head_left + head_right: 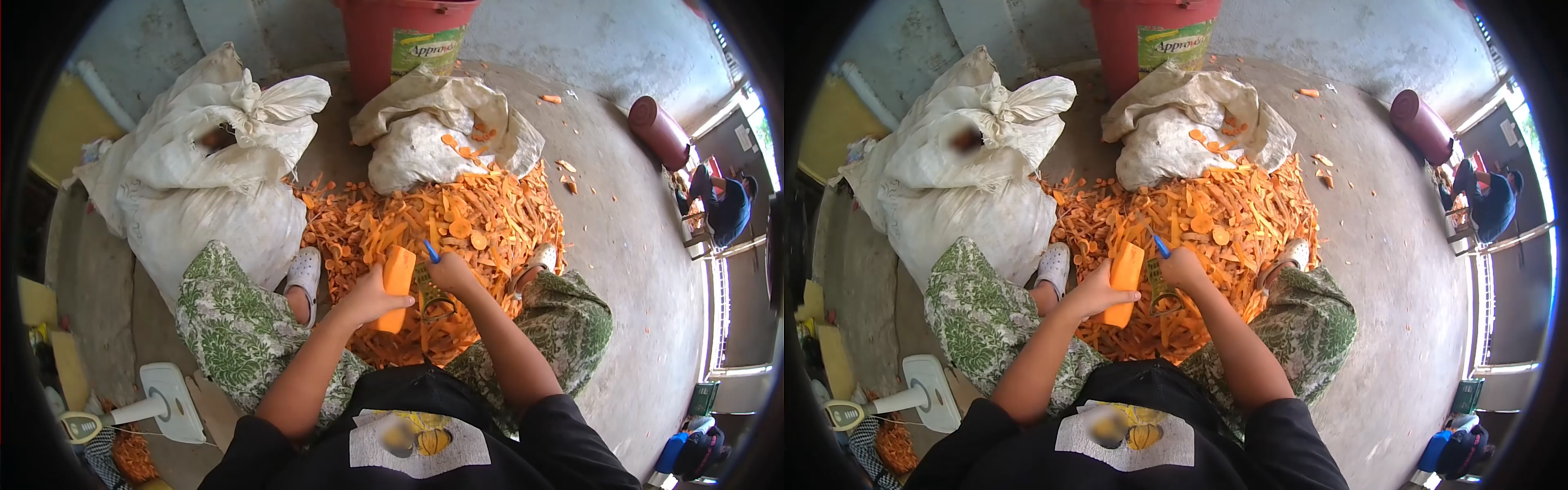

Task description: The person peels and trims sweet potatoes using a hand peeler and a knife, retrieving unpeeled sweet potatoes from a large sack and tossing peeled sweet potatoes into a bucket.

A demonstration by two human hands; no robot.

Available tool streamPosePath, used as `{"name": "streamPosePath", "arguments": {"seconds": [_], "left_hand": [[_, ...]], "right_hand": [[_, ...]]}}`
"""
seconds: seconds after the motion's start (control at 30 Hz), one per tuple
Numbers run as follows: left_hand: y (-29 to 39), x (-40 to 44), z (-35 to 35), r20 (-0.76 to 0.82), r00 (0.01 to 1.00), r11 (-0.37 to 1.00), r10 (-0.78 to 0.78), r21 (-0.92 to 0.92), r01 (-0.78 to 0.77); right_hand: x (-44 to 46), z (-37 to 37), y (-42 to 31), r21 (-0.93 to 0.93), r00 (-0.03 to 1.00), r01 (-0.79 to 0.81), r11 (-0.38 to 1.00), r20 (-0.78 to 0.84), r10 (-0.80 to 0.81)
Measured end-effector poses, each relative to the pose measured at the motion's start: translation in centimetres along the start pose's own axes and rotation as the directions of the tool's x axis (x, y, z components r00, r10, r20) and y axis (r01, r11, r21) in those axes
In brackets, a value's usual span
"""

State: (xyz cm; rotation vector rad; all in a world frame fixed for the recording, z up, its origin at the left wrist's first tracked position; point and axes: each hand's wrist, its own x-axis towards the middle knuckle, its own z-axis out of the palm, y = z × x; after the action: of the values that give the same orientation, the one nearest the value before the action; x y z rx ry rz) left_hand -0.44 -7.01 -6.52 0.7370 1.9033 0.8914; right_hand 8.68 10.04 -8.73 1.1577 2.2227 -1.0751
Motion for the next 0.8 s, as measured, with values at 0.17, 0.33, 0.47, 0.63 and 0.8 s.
{"name": "streamPosePath", "arguments": {"seconds": [0.17,0.33,0.47,0.63,0.8], "left_hand": [[-0.4,0.3,0.3,0.116,0.989,0.964,0.088,-0.26,-0.055],[0.3,-0.4,0.2,-0.192,0.978,0.912,0.082,0.411,0.004],[1.2,-0.7,-0.2,-0.196,0.98,0.894,0.044,0.445,0.049],[1.0,-0.6,-0.2,-0.21,0.977,0.879,0.027,0.471,0.077],[2.4,-1.1,-0.6,-0.165,0.984,0.88,-0.069,0.455,0.138]], "right_hand": [[-0.4,-0.9,0.3,-0.019,0.983,0.058,0.998,-0.171,-0.06],[-3.1,-1.7,-0.8,-0.261,0.977,0.056,0.964,-0.183,-0.107],[-5.1,-0.7,-1.7,-0.416,0.967,0.116,0.902,-0.161,-0.199],[-6.0,-0.3,-2.6,-0.463,0.968,0.169,0.87,-0.089,-0.236],[-6.3,-0.6,-2.8,-0.497,0.964,0.2,0.844,-0.053,-0.259]]}}
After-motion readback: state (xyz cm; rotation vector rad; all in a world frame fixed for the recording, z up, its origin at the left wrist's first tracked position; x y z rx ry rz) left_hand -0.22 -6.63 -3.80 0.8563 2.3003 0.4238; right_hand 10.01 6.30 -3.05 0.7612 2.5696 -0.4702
